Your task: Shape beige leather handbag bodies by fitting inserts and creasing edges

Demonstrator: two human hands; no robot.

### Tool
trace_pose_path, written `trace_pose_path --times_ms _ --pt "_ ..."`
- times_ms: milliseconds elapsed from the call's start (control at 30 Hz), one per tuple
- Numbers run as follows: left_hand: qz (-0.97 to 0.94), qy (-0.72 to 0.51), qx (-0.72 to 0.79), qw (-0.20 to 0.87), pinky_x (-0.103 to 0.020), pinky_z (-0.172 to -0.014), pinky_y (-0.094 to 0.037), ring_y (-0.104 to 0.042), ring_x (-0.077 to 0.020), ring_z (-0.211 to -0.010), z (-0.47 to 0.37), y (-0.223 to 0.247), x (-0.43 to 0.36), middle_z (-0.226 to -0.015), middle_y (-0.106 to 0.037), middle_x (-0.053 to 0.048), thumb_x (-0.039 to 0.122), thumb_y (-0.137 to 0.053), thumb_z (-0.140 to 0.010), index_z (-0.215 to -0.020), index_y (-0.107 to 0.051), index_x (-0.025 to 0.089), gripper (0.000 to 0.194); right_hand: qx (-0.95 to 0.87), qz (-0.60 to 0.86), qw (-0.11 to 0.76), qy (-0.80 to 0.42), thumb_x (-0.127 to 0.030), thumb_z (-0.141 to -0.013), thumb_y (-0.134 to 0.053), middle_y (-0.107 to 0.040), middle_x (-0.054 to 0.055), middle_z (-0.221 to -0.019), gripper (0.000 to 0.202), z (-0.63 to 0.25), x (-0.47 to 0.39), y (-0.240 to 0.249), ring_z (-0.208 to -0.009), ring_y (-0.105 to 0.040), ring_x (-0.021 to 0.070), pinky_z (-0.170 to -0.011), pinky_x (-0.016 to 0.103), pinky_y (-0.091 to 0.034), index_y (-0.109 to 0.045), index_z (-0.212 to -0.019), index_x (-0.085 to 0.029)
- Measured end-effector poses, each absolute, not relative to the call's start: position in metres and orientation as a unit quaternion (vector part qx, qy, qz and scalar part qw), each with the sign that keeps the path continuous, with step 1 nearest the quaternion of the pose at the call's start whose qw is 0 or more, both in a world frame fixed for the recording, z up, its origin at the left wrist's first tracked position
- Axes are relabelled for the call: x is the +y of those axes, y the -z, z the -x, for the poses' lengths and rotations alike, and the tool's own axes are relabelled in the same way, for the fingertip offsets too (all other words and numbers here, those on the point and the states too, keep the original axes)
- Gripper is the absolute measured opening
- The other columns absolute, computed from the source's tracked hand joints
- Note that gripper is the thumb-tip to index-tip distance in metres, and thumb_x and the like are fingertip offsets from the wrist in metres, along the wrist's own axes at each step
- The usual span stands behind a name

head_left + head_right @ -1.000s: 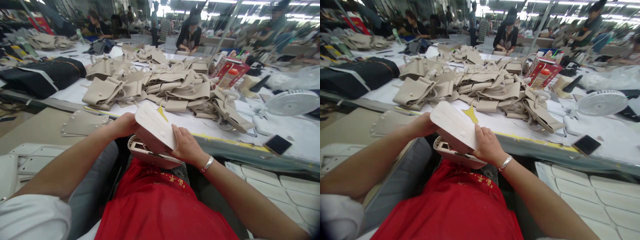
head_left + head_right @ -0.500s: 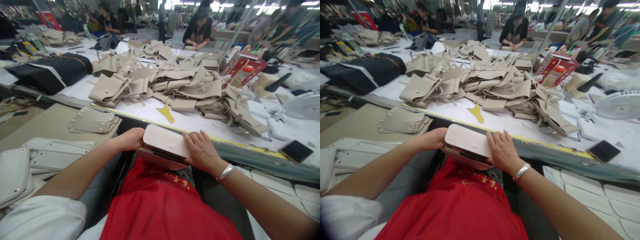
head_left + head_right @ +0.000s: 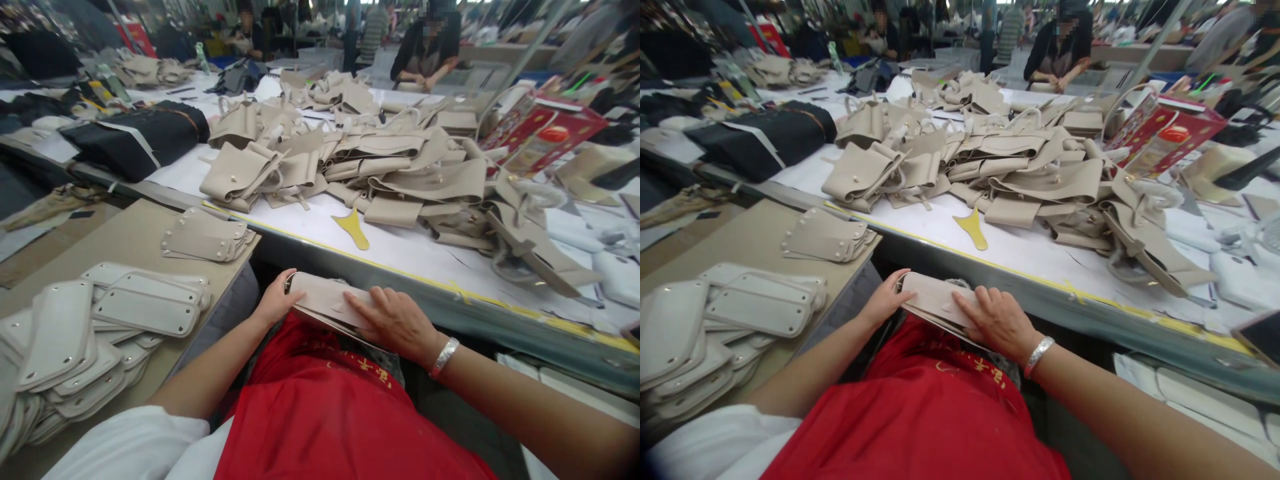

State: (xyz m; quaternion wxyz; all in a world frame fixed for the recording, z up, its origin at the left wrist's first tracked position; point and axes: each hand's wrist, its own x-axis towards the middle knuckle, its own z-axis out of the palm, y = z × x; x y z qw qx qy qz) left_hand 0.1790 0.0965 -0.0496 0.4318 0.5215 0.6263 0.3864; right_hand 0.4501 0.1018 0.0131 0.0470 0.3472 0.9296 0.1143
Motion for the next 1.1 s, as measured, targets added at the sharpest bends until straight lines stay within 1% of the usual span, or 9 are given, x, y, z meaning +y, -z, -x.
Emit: trace_pose_path --times_ms 200,333,467,567,633,733,833,933,1100 --pt "-0.559 -0.319 0.650 0.404 -0.035 -0.100 -0.037 -0.051 -0.0214 -0.112 -0.171 0.050 0.104 -0.126 -0.052 -0.012 0.019 -0.059 -0.070 -0.127 -0.041 0.011 0.060 0.932 -0.340 0.106 -0.075 -0.055 -0.079 -0.049 -0.049 0.013 -0.101 0.064 -0.431 0.097 -0.018 -0.074 -0.046 0.0218 -0.058 0.030 -0.028 -0.034 -0.136 -0.027" --pt "-0.668 -0.278 0.648 0.238 -0.040 -0.102 -0.034 -0.046 -0.0239 -0.117 -0.173 0.040 0.104 -0.127 -0.049 -0.013 0.018 -0.053 -0.075 -0.126 -0.042 0.012 0.053 0.922 -0.359 0.136 -0.046 -0.055 -0.078 -0.051 -0.049 0.014 -0.103 0.064 -0.414 0.100 -0.015 -0.076 -0.048 0.0236 -0.058 0.030 -0.031 -0.037 -0.133 -0.026" --pt "-0.847 -0.207 0.474 0.127 -0.036 -0.094 -0.040 -0.051 -0.0218 -0.105 -0.202 0.022 0.095 -0.110 -0.057 -0.009 0.032 -0.048 -0.084 -0.103 -0.056 0.016 0.027 0.911 -0.385 0.148 -0.010 -0.051 -0.078 -0.053 -0.050 0.016 -0.105 0.065 -0.410 0.097 -0.016 -0.083 -0.051 0.0258 -0.064 0.032 -0.036 -0.036 -0.135 -0.024" --pt "-0.916 -0.101 0.362 0.138 -0.033 -0.079 -0.046 -0.055 -0.0209 -0.088 -0.219 0.016 0.088 -0.094 -0.060 -0.008 0.053 -0.046 -0.082 -0.087 -0.058 0.016 0.039 0.898 -0.412 0.123 0.098 -0.059 -0.074 -0.055 -0.052 0.018 -0.111 0.078 -0.422 0.103 -0.030 -0.090 -0.054 0.0287 -0.074 0.036 -0.040 -0.031 -0.138 -0.021" --pt "-0.927 -0.074 0.343 0.133 -0.032 -0.076 -0.046 -0.055 -0.0205 -0.085 -0.220 0.016 0.088 -0.092 -0.059 -0.008 0.061 -0.043 -0.080 -0.084 -0.057 0.016 0.047 0.854 -0.452 0.059 0.252 -0.060 -0.077 -0.049 -0.056 0.016 -0.112 0.079 -0.438 0.112 -0.040 -0.092 -0.056 0.0266 -0.079 0.037 -0.042 -0.025 -0.141 -0.021" --pt "-0.941 -0.064 0.308 0.123 -0.030 -0.078 -0.045 -0.056 -0.0200 -0.088 -0.214 0.019 0.092 -0.097 -0.059 -0.008 0.062 -0.040 -0.082 -0.088 -0.057 0.017 0.049 0.658 -0.556 -0.007 0.508 -0.046 -0.088 -0.037 -0.065 0.009 -0.093 0.063 -0.476 0.121 -0.042 -0.076 -0.062 0.0178 -0.070 0.031 -0.049 -0.018 -0.142 -0.020" --pt "-0.956 -0.056 0.273 0.090 -0.032 -0.079 -0.044 -0.056 -0.0220 -0.092 -0.212 0.021 0.097 -0.109 -0.058 -0.012 0.062 -0.039 -0.082 -0.101 -0.057 0.016 0.053 0.507 -0.574 0.060 0.640 -0.036 -0.084 -0.046 -0.061 0.001 -0.066 0.054 -0.510 0.112 -0.025 -0.050 -0.057 0.0113 -0.049 0.022 -0.047 -0.033 -0.134 -0.021" --pt "-0.973 -0.033 0.225 0.047 -0.034 -0.074 -0.045 -0.056 -0.0232 -0.089 -0.222 0.019 0.097 -0.132 -0.046 -0.015 0.061 -0.040 -0.082 -0.125 -0.046 0.017 0.062 0.542 -0.564 0.060 0.620 -0.035 -0.079 -0.054 -0.052 -0.004 -0.057 0.042 -0.520 0.096 -0.002 -0.040 -0.048 0.0073 -0.038 0.017 -0.040 -0.049 -0.117 -0.018" --pt "-0.984 0.020 0.175 0.039 -0.036 -0.069 -0.045 -0.056 -0.0246 -0.087 -0.240 0.012 0.100 -0.143 -0.033 -0.012 0.059 -0.047 -0.079 -0.138 -0.031 0.020 0.072 0.582 -0.563 -0.050 0.585 -0.030 -0.080 -0.052 -0.048 -0.006 -0.053 0.039 -0.509 0.083 0.014 -0.038 -0.041 0.0064 -0.037 0.017 -0.035 -0.050 -0.116 -0.016"
